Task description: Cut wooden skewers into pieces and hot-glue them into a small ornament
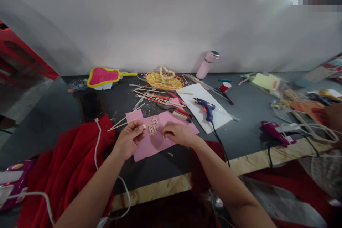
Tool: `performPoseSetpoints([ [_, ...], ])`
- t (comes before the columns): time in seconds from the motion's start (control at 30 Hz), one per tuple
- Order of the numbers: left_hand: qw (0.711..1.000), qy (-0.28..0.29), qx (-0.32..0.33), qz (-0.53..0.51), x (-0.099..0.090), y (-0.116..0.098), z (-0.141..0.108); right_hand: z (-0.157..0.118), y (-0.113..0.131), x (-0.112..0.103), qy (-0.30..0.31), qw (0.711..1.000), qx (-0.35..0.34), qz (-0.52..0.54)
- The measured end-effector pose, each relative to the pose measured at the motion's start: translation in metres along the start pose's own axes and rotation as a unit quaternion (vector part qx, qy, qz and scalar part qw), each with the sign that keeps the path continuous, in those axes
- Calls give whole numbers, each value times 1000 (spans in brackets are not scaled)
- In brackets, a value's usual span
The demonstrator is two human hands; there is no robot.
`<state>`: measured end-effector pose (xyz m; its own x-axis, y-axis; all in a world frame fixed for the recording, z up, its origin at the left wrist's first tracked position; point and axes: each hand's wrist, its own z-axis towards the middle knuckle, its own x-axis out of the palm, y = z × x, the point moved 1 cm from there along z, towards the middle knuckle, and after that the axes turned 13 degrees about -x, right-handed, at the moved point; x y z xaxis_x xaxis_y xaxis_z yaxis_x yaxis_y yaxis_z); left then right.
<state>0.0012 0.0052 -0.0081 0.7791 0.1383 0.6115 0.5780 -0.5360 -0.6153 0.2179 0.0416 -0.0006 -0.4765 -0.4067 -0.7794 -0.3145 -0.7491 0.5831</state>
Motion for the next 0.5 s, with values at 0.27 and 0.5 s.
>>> performPoseSetpoints([
  [0.27,1000,-4,-18,17,4,5,2,1,0,4,25,999,-7,-41],
  [0.5,999,5,-40,30,10,12,-2,13,18,15,-204,974,13,101],
])
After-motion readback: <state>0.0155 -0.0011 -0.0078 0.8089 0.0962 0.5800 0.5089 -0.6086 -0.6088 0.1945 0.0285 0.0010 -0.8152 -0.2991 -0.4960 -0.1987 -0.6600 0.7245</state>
